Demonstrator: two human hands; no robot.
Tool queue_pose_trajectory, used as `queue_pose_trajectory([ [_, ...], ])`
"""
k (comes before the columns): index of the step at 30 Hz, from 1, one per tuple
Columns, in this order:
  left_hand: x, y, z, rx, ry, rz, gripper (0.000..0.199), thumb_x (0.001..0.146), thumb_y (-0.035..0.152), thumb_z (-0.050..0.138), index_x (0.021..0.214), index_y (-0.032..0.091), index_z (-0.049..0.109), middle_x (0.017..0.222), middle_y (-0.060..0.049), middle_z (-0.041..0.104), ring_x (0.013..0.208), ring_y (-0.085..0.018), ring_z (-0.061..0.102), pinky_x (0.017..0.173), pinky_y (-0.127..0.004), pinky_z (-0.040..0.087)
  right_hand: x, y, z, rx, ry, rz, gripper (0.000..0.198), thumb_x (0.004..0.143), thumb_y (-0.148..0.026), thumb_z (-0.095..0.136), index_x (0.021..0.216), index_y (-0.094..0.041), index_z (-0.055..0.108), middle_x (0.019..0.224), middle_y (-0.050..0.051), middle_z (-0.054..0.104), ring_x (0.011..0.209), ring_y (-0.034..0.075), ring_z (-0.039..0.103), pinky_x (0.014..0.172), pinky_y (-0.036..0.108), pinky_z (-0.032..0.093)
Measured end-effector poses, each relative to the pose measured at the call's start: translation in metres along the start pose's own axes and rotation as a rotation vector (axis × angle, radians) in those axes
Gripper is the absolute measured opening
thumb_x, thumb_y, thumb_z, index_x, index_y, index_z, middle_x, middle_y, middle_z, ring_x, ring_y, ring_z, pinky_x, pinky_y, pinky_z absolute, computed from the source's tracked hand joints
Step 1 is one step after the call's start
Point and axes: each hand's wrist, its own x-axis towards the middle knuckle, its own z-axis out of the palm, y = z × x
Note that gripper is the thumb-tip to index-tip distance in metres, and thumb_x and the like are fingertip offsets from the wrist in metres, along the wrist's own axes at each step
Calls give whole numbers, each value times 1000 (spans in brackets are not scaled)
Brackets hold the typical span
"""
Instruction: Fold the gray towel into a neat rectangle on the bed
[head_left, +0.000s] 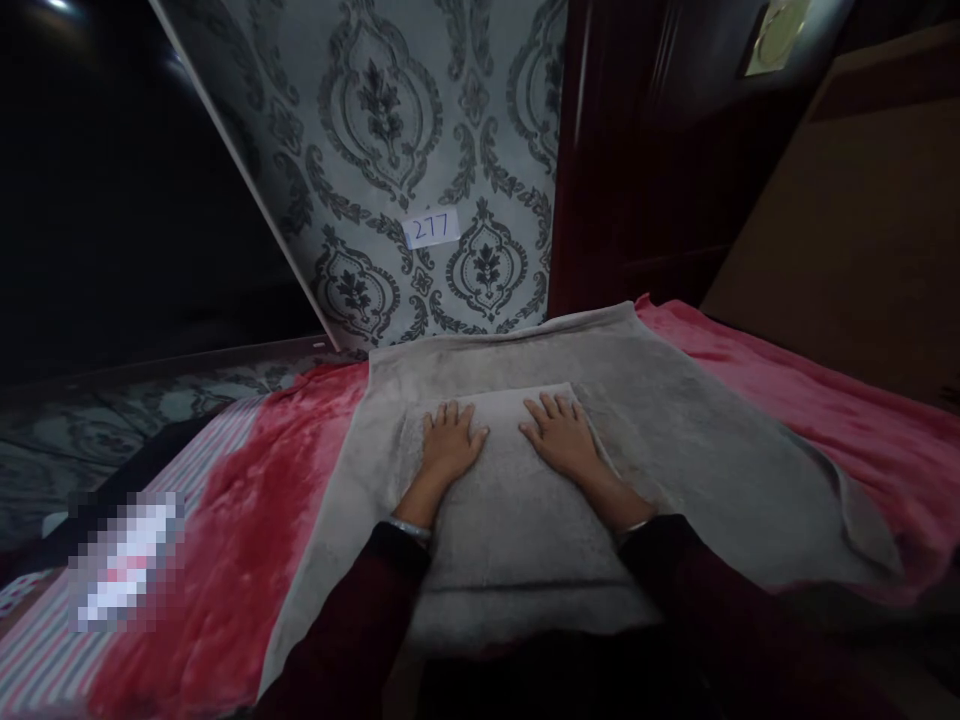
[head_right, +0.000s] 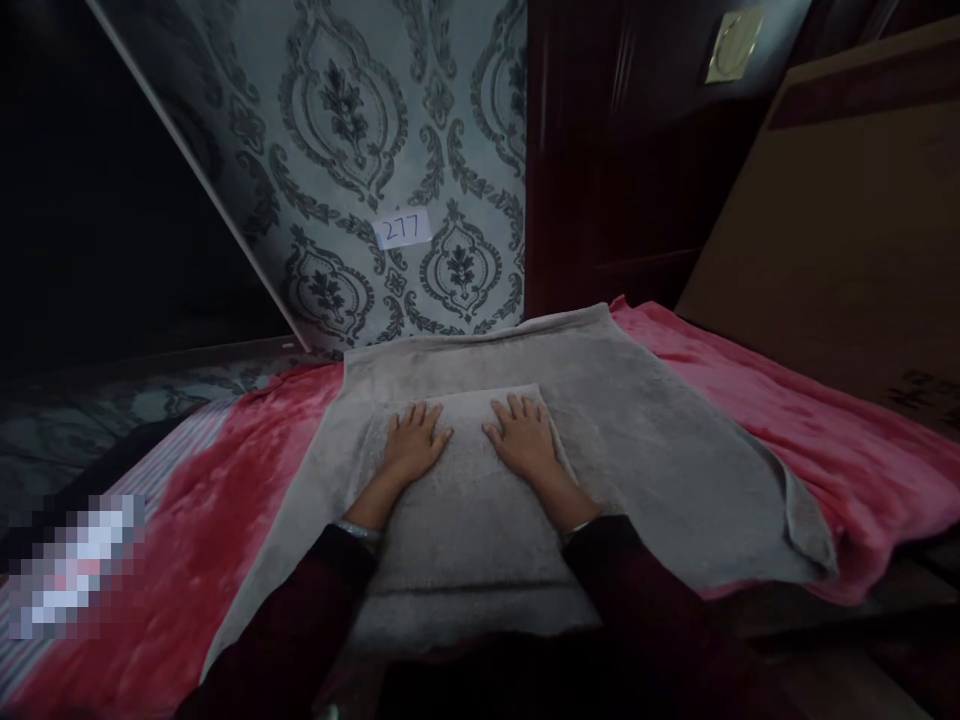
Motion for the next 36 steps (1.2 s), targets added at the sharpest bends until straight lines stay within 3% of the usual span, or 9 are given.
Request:
queue_pose_trajectory([
  [9, 4, -10, 4, -79, 14, -32, 65, 101, 54, 35, 155, 18, 43, 164, -16, 35, 153, -37, 25, 122, -62, 16, 4, 11, 9, 69, 12, -6, 60, 103, -56, 37, 155, -25, 45, 160, 12, 41, 148, 37, 30, 120, 60, 18],
  [18, -3, -10, -2, -41, -38, 133, 57, 105, 43, 30, 158, 24, 36, 165, -9, 34, 155, -31, 24, 124, -61, 15, 0, 4, 1, 47, 1, 5, 57, 104, -50, 39, 154, -23, 46, 159, 14, 41, 148, 37, 31, 119, 60, 20],
  [21, -18, -8, -4, -45, -94, 189, 58, 104, 44, 34, 160, 27, 32, 168, -6, 28, 156, -30, 19, 125, -59, 13, 0, 7, -3, 57, -22, -4, 57, 104, -47, 41, 155, -23, 44, 161, 15, 39, 149, 37, 30, 120, 60, 19],
  [25, -59, -6, -6, -88, -139, 260, 61, 103, 47, 37, 160, 26, 32, 169, -7, 22, 158, -29, 12, 125, -59, 12, -1, 9, -12, 63, -84, -14, 58, 103, -44, 42, 157, -22, 41, 163, 15, 34, 151, 35, 28, 120, 60, 19],
  [28, -90, -9, -9, -150, -136, 277, 59, 103, 41, 37, 159, 24, 34, 168, -8, 26, 157, -26, 18, 125, -56, 15, -16, -9, -20, 53, -128, -1, 58, 104, -43, 39, 158, -22, 39, 164, 16, 31, 152, 36, 26, 118, 63, 23],
  [32, -110, -17, -10, -119, 66, 128, 56, 102, 32, 38, 157, 21, 38, 166, -11, 31, 156, -26, 22, 125, -56, 15, -55, -57, -22, 81, -121, -189, 57, 105, -43, 39, 159, -26, 38, 167, 15, 25, 153, 36, 22, 118, 63, 22],
  [36, -114, -20, -1, -44, -7, 119, 57, 101, 36, 40, 157, 23, 39, 167, -10, 28, 156, -29, 21, 125, -59, 15, -83, -86, -20, 93, -125, -278, 57, 104, -46, 39, 158, -28, 39, 167, 12, 24, 154, 36, 20, 119, 63, 20],
])
